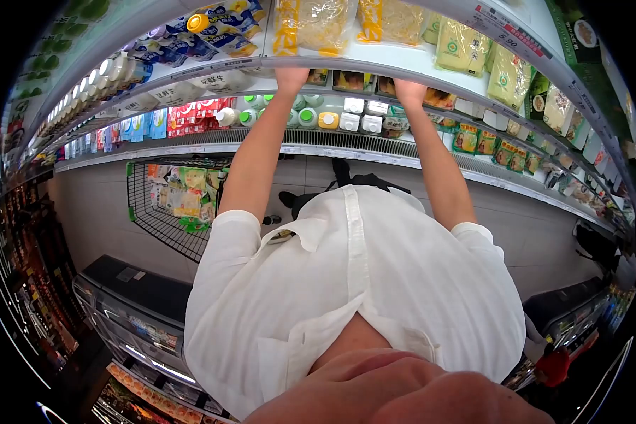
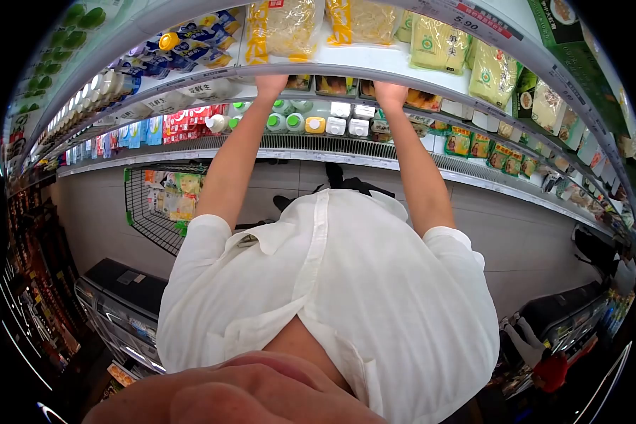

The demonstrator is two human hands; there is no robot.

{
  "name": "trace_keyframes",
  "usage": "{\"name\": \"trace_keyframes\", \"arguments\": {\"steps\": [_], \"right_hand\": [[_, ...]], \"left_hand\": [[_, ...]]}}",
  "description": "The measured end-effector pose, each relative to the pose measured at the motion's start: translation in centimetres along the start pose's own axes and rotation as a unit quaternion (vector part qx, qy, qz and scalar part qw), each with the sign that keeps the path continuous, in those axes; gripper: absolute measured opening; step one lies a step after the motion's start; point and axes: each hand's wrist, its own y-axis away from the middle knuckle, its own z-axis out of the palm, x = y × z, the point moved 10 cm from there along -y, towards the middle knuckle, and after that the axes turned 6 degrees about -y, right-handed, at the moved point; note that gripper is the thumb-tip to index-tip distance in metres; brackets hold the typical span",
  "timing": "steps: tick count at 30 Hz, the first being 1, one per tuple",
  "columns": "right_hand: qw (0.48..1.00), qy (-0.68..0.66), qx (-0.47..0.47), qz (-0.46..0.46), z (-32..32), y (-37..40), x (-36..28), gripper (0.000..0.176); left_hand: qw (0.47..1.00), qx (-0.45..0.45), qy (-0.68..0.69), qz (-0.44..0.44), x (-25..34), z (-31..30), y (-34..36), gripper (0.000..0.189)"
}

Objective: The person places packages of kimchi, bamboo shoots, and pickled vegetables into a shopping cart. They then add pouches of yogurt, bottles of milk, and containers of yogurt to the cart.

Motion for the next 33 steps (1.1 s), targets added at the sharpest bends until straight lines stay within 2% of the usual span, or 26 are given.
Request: {"name": "trace_keyframes", "arguments": {"steps": [1, 2, 3, 4, 5, 6, 7, 11, 13, 15, 16, 17, 19, 20, 22, 23, 25, 27, 28, 30, 31, 33], "right_hand": [[1.0, 0.0, -0.001, 0.001, 0.0, -0.1, 0.2, 0.064], [0.998, -0.052, -0.042, -0.005, 0.7, -0.3, 0.3, 0.067], [0.991, -0.103, -0.084, -0.011, 1.4, -0.2, 0.7, 0.069], [0.991, -0.102, -0.086, -0.011, 1.1, -0.2, 1.4, 0.069], [0.981, -0.106, -0.163, 0.017, 2.1, 0.0, 2.6, 0.072], [0.964, -0.109, -0.238, 0.043, 3.3, 0.4, 3.6, 0.075], [0.964, -0.108, -0.239, 0.042, 2.8, 0.3, 3.4, 0.075], [0.96, -0.055, -0.271, 0.042, 2.2, 0.9, 4.1, 0.072], [0.961, -0.043, -0.27, 0.045, 1.9, 1.1, 3.9, 0.07], [0.961, -0.18, -0.205, 0.048, 0.3, 1.2, 2.0, 0.066], [0.957, -0.209, -0.195, 0.056, -0.3, 1.4, 1.3, 0.057], [0.957, -0.21, -0.194, 0.056, -0.8, 2.1, 0.5, 0.057], [0.894, -0.349, -0.169, 0.223, -2.0, 3.9, 0.1, 0.051], [0.894, -0.348, -0.168, 0.227, -2.2, 4.8, 0.1, 0.051], [0.838, -0.427, -0.221, 0.258, -1.2, 7.3, -0.7, 0.048], [0.814, -0.443, -0.261, 0.269, -0.8, 8.9, -1.4, 0.046], [0.802, -0.441, -0.29, 0.28, -1.2, 11.6, -3.4, 0.043], [0.78, -0.448, -0.312, 0.305, -0.9, 14.3, -4.2, 0.042], [0.767, -0.463, -0.318, 0.312, -0.7, 15.6, -4.7, 0.041], [0.741, -0.472, -0.344, 0.331, 0.0, 18.3, -5.1, 0.038], [0.738, -0.47, -0.349, 0.334, 0.0, 19.2, -5.8, 0.038], [0.725, -0.468, -0.353, 0.362, 0.1, 21.2, -7.0, 0.039]], "left_hand": [[1.0, 0.021, 0.001, -0.01, 0.2, -0.7, 0.2, 0.041], [1.0, 0.019, 0.0, -0.011, 0.2, -1.1, 0.1, 0.041], [0.999, -0.038, 0.017, -0.026, -0.6, 0.2, 0.0, 0.044], [0.994, -0.094, 0.033, -0.041, -1.1, 1.6, 0.2, 0.051], [0.994, -0.094, 0.034, -0.043, -1.3, 1.9, 0.7, 0.051], [0.989, -0.074, 0.106, -0.069, -1.0, 0.1, 1.7, 0.05], [0.978, -0.053, 0.177, -0.094, -1.4, -0.1, 2.2, 0.05], [0.972, -0.118, 0.164, -0.118, -3.9, 2.9, 2.0, 0.051], [0.981, -0.167, 0.092, -0.032, -3.9, 4.6, 0.8, 0.051], [0.984, -0.156, 0.088, -0.001, -4.5, 5.3, 0.2, 0.052], [0.985, -0.151, 0.085, 0.025, -3.9, 4.8, 0.1, 0.052], [0.985, -0.15, 0.084, 0.026, -3.7, 4.5, 0.2, 0.052], [0.985, -0.145, 0.087, 0.015, -1.2, 0.2, 0.1, 0.048], [0.985, -0.149, 0.088, 0.017, -0.8, -0.9, 0.2, 0.048], [0.965, -0.106, 0.238, 0.034, 0.5, -4.1, 0.4, 0.046], [0.965, -0.11, 0.237, 0.033, 1.0, -5.5, 1.1, 0.046], [0.932, -0.176, 0.306, -0.081, 1.2, -7.0, 4.9, 0.042], [0.834, -0.275, 0.43, -0.209, 1.2, -6.2, 10.6, 0.026], [0.832, -0.279, 0.427, -0.217, 1.0, -6.3, 12.9, 0.026], [0.78, -0.272, 0.519, -0.22, 1.4, -7.1, 16.9, 0.023], [0.757, -0.281, 0.53, -0.258, 1.2, -7.7, 19.0, 0.022], [0.73, -0.265, 0.57, -0.268, 1.1, -9.2, 21.7, 0.022]]}}
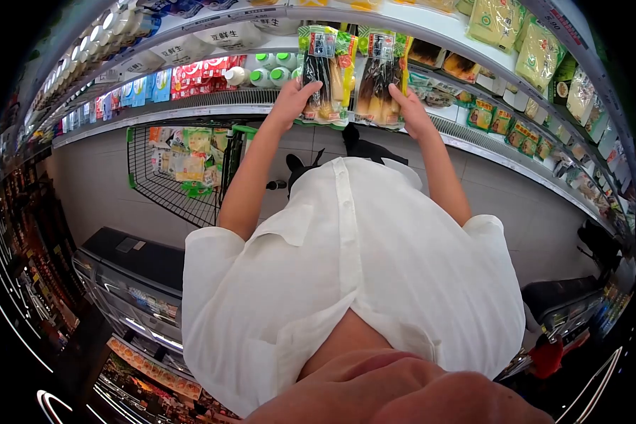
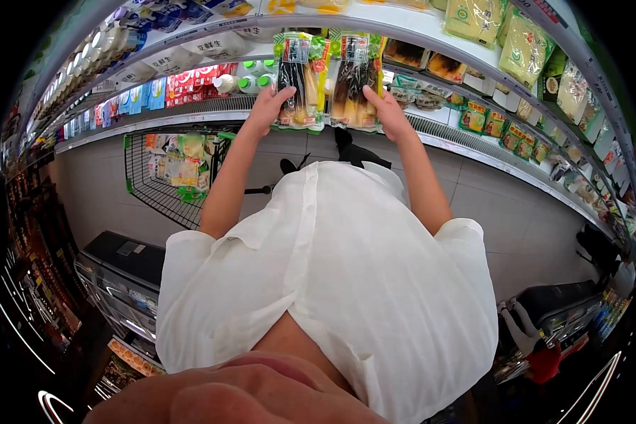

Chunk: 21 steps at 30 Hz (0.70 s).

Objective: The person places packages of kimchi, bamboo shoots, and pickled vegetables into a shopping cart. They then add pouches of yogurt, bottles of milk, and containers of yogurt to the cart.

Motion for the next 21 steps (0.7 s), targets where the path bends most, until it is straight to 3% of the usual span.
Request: {"name": "trace_keyframes", "arguments": {"steps": [8, 16, 18, 21], "right_hand": [[0.996, -0.015, -0.07, 0.047, 8.7, 1.0, 3.8, 0.042], [0.975, 0.094, -0.188, 0.078, 23.6, 3.2, 6.9, 0.041], [0.951, 0.171, -0.256, 0.039, 28.3, 3.8, 7.7, 0.045], [0.922, 0.227, -0.311, 0.051, 34.7, 5.1, 9.8, 0.052]], "left_hand": [[0.991, 0.075, 0.095, 0.057, -1.8, -5.8, 9.2, 0.023], [0.966, 0.186, 0.161, 0.074, -4.3, -15.8, 20.7, 0.028], [0.966, 0.214, 0.132, 0.066, -6.0, -18.4, 23.6, 0.031], [0.937, 0.275, 0.211, 0.049, -9.0, -21.6, 28.8, 0.041]]}}
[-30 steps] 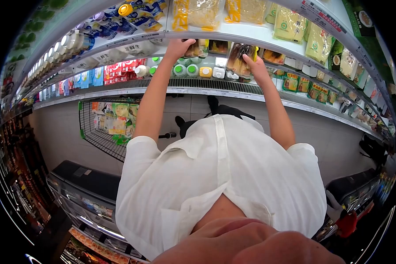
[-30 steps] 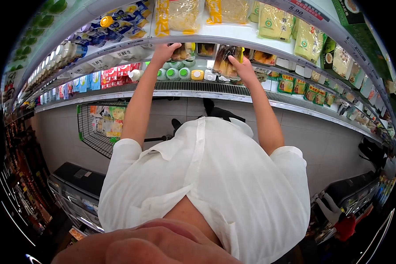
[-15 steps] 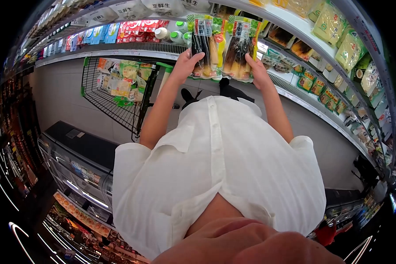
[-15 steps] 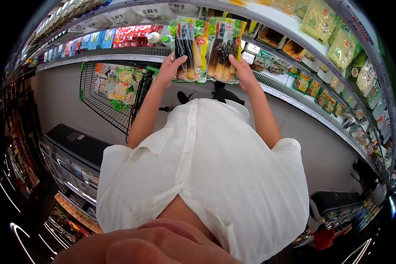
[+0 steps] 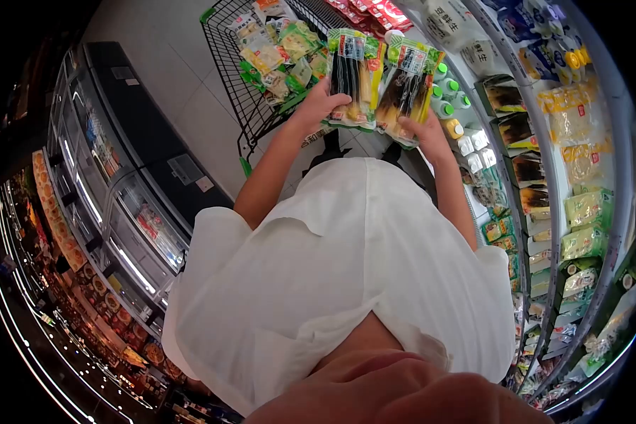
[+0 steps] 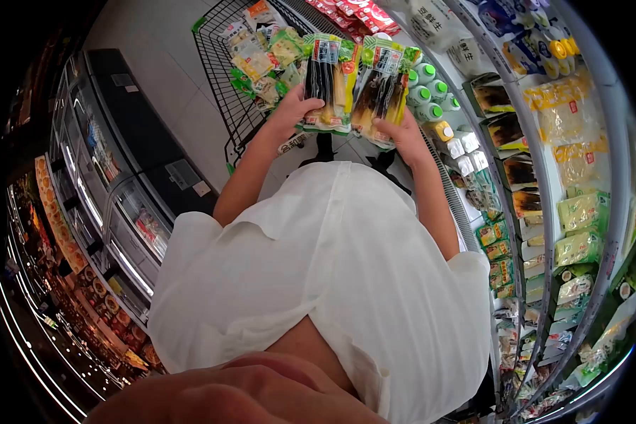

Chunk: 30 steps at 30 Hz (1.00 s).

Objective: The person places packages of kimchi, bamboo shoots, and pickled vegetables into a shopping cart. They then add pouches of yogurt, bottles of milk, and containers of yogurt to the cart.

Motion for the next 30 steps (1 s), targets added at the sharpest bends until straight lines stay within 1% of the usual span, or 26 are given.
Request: {"name": "trace_keyframes", "arguments": {"steps": [2, 3, 5, 6, 7, 9, 10, 11, 12, 13, 14, 15, 16, 17, 18, 19, 21, 22, 23, 24, 25, 26, 27, 28, 29, 30], "right_hand": [[0.999, 0.015, -0.049, 0.018, 3.8, -2.1, 0.4, 0.053], [0.997, 0.022, -0.065, 0.023, 5.7, -3.4, 1.1, 0.053], [0.988, -0.042, -0.119, 0.092, 9.6, -5.5, 3.3, 0.052], [0.991, -0.011, -0.12, 0.064, 12.0, -6.5, 2.8, 0.047], [0.99, -0.007, -0.124, 0.066, 13.6, -7.9, 3.2, 0.047], [0.977, 0.064, -0.13, 0.156, 16.0, -11.4, 6.4, 0.042], [0.967, 0.143, -0.13, 0.164, 17.3, -13.4, 7.0, 0.042], [0.965, 0.165, -0.127, 0.162, 18.0, -16.5, 9.3, 0.042], [0.95, 0.204, -0.107, 0.211, 18.9, -18.5, 10.5, 0.044], [0.937, 0.257, -0.09, 0.22, 19.9, -20.9, 11.7, 0.045], [0.933, 0.288, -0.089, 0.197, 20.3, -24.7, 14.1, 0.046], [0.935, 0.281, -0.088, 0.196, 21.9, -26.2, 14.0, 0.047], [0.935, 0.308, -0.057, 0.167, 23.0, -28.0, 13.5, 0.05], [0.944, 0.306, -0.026, 0.119, 23.2, -30.2, 13.3, 0.056], [0.973, 0.21, 0.02, 0.099, 22.6, -32.2, 14.0, 0.059], [0.989, 0.11, 0.067, 0.073, 21.6, -33.5, 14.5, 0.062], [0.969, 0.158, 0.163, 0.096, 19.3, -32.8, 13.8, 0.055], [0.966, 0.208, 0.119, 0.095, 19.6, -32.4, 12.9, 0.049], [0.959, 0.257, 0.074, 0.094, 19.7, -31.5, 12.2, 0.043], [0.958, 0.283, 0.051, 0.003, 19.3, -30.2, 10.6, 0.036], [0.947, 0.31, 0.024, -0.085, 19.7, -28.3, 9.1, 0.028], [0.933, 0.341, 0.017, -0.114, 19.2, -26.2, 8.1, 0.031], [0.918, 0.371, 0.007, -0.14, 18.4, -23.7, 7.3, 0.033], [0.888, 0.419, 0.016, -0.186, 17.6, -20.8, 5.9, 0.034], [0.854, 0.465, 0.025, -0.231, 17.0, -17.8, 4.5, 0.036], [0.826, 0.502, 0.027, -0.256, 16.2, -15.3, 3.6, 0.035]], "left_hand": [[0.997, 0.016, 0.07, -0.031, -1.3, -4.2, 1.5, 0.045], [0.996, 0.032, 0.078, -0.026, -1.4, -6.7, 2.5, 0.045], [0.978, 0.031, 0.193, -0.077, -2.6, -10.4, 5.0, 0.043], [0.972, 0.061, 0.205, -0.1, -2.8, -12.7, 6.4, 0.036], [0.971, 0.065, 0.209, -0.098, -3.3, -15.1, 6.8, 0.036], [0.958, 0.136, 0.214, -0.136, -7.1, -20.8, 7.2, 0.029], [0.957, 0.136, 0.217, -0.136, -8.2, -23.0, 6.5, 0.029], [0.957, 0.148, 0.189, -0.16, -9.8, -25.6, 5.4, 0.031], [0.956, 0.16, 0.161, -0.186, -11.4, -27.7, 4.5, 0.033], [0.956, 0.158, 0.162, -0.188, -12.3, -29.3, 3.1, 0.033], [0.959, 0.166, 0.154, -0.172, -12.4, -31.0, 1.4, 0.033], [0.962, 0.172, 0.146, -0.156, -12.5, -32.4, -0.2, 0.032], [0.963, 0.195, 0.134, -0.13, -12.2, -33.7, -1.3, 0.042], [0.966, 0.184, 0.13, -0.128, -13.0, -34.1, -2.4, 0.042], [0.952, 0.284, 0.059, -0.098, -13.6, -36.9, -3.3, 0.047], [0.924, 0.376, -0.011, -0.063, -13.9, -39.2, -4.1, 0.052], [0.938, 0.314, -0.094, -0.111, -17.5, -41.8, -6.1, 0.059], [0.924, 0.35, -0.075, -0.136, -18.1, -41.0, -5.4, 0.058], [0.943, 0.289, -0.119, -0.117, -15.5, -38.1, -4.7, 0.057], [0.946, 0.251, -0.168, -0.115, -13.2, -35.3, -3.5, 0.056], [0.948, 0.233, -0.206, -0.066, -14.3, -34.4, -4.1, 0.053], [0.957, 0.2, -0.201, -0.068, -12.9, -31.6, -2.9, 0.05], [0.956, 0.187, -0.226, -0.019, -12.8, -29.8, -2.6, 0.048], [0.958, 0.163, -0.235, -0.025, -11.3, -27.1, -1.5, 0.047], [0.962, 0.14, -0.234, 0.001, -11.5, -25.2, -1.3, 0.046], [0.957, 0.122, -0.264, 0.008, -11.6, -23.3, -0.9, 0.047]]}}
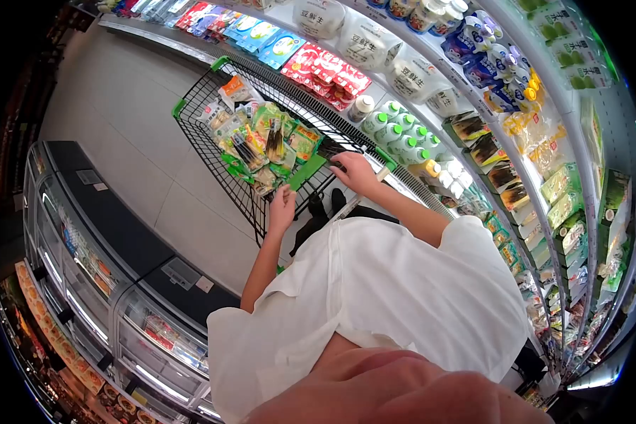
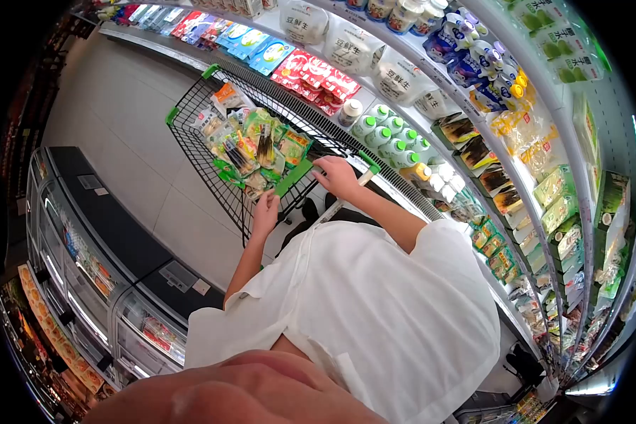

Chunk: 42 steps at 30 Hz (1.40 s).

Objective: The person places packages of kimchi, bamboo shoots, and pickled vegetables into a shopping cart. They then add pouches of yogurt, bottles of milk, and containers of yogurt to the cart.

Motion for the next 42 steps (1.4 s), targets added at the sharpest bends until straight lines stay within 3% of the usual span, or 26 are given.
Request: {"name": "trace_keyframes", "arguments": {"steps": [2, 5, 9, 11, 13, 16, 19, 28, 32, 34, 38, 42], "right_hand": [[0.997, 0.07, 0.012, -0.037, -2.8, 3.8, -0.5, 0.033], [0.979, 0.184, 0.006, -0.086, -2.7, 8.3, 1.2, 0.036], [0.982, 0.154, 0.067, -0.083, -3.1, 8.1, 1.1, 0.032], [0.982, 0.148, 0.044, -0.109, -2.9, 7.8, 0.9, 0.034], [0.982, 0.151, 0.039, -0.11, -3.0, 7.2, 1.0, 0.037], [0.979, 0.129, 0.042, -0.149, -2.6, 6.5, 0.6, 0.042], [0.978, 0.115, 0.052, -0.166, -2.2, 5.5, 0.5, 0.043], [0.976, 0.126, 0.031, -0.172, 0.4, -0.8, -0.8, 0.05], [0.975, 0.137, 0.014, -0.176, 1.7, -4.6, -1.7, 0.055], [0.976, 0.149, -0.037, -0.155, 2.6, -7.0, -2.2, 0.067], [0.963, 0.187, -0.14, -0.134, 5.3, -12.0, -2.8, 0.085], [0.955, 0.199, -0.188, -0.116, 7.3, -16.9, -3.2, 0.088]], "left_hand": [[0.999, -0.048, 0.006, 0.005, 2.1, 3.3, 1.5, 0.048], [0.969, -0.014, -0.208, 0.131, 6.0, 4.7, 2.6, 0.044], [0.969, -0.008, -0.196, 0.152, 6.9, 4.5, 2.3, 0.045], [0.946, -0.011, -0.287, 0.149, 7.8, 4.6, 2.2, 0.045], [0.938, 0.015, -0.304, 0.168, 8.1, 4.7, 2.5, 0.046], [0.931, 0.094, -0.33, 0.126, 7.3, 3.3, 2.6, 0.047], [0.928, 0.1, -0.344, 0.098, 7.1, 2.3, 1.8, 0.046], [0.918, 0.145, -0.332, 0.161, 8.3, -3.0, -2.0, 0.045], [0.918, 0.166, -0.329, 0.148, 8.3, -6.1, -4.7, 0.046], [0.936, 0.118, -0.317, 0.092, 7.3, -7.5, -6.3, 0.047], [0.939, 0.136, -0.305, 0.089, 8.2, -11.1, -8.8, 0.048], [0.937, 0.135, -0.311, 0.09, 7.9, -14.3, -12.0, 0.048]]}}
